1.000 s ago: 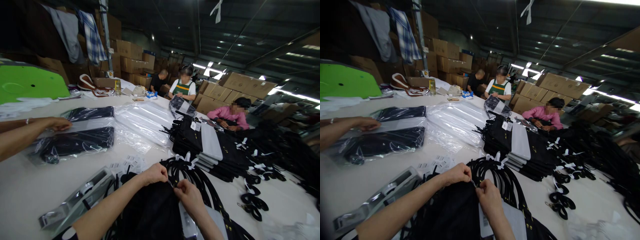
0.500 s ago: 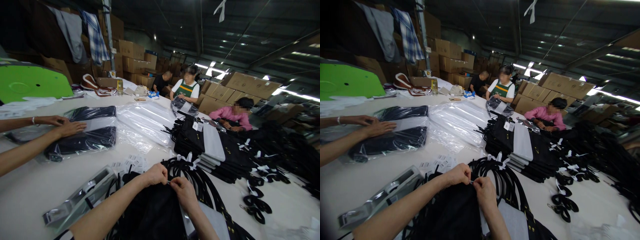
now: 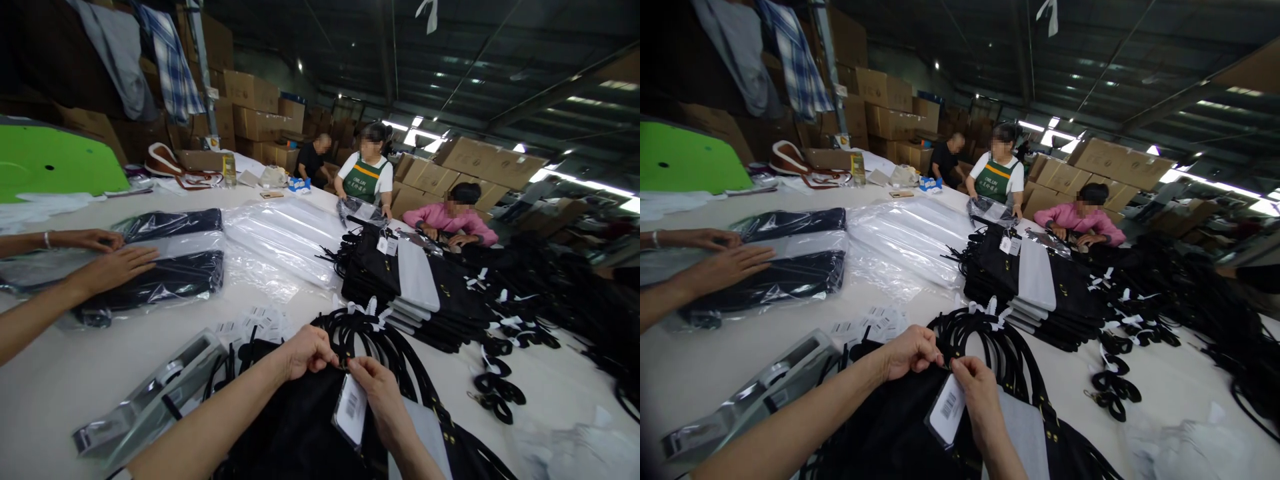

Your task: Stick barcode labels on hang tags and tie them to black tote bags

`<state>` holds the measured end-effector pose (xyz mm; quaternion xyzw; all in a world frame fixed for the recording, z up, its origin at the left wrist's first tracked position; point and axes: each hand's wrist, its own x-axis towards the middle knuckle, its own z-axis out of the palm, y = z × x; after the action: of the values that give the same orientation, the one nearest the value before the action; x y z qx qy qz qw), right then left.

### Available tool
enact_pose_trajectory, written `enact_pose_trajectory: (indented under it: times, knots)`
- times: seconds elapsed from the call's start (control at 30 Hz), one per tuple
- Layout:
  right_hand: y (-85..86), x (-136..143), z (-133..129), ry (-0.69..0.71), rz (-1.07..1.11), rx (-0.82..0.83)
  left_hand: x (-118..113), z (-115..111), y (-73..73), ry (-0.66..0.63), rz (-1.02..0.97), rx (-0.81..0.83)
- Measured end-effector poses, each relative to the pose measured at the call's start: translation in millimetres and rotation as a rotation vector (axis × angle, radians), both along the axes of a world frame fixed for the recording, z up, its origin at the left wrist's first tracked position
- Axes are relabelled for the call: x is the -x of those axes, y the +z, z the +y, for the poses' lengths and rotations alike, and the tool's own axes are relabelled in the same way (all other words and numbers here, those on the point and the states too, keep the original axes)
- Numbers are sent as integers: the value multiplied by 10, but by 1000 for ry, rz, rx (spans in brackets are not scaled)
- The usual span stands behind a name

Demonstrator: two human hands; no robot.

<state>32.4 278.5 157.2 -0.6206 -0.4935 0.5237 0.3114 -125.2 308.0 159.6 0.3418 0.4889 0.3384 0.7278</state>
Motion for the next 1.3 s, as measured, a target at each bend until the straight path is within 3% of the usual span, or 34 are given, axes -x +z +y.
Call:
enact_pose_trajectory:
  times: [0.2, 0.37, 0.6, 0.8, 1.13, 1.23, 1.3]
  knots:
    - [-89, -9, -61, -93, 237, 77, 18, -48, -57, 134, 78, -48]
    - [-144, 3, -67, -145, 269, 55, 32, -45, -24, 129, 26, -11]
    - [-13, -60, -192, -155, 339, 178, -54, -15, -35, 107, -96, -5]
    - [92, -107, -236, -193, 491, 349, -43, -38, 8, 42, -94, 16]
    - [122, -46, -331, -38, 542, 502, 145, -368, 100, -202, 137, 75]
    - [121, -47, -339, 6, 557, 506, 181, -374, 131, -243, 98, 110]
    - [133, -64, -335, 1, 587, 518, 206, -359, 149, -205, -31, 156]
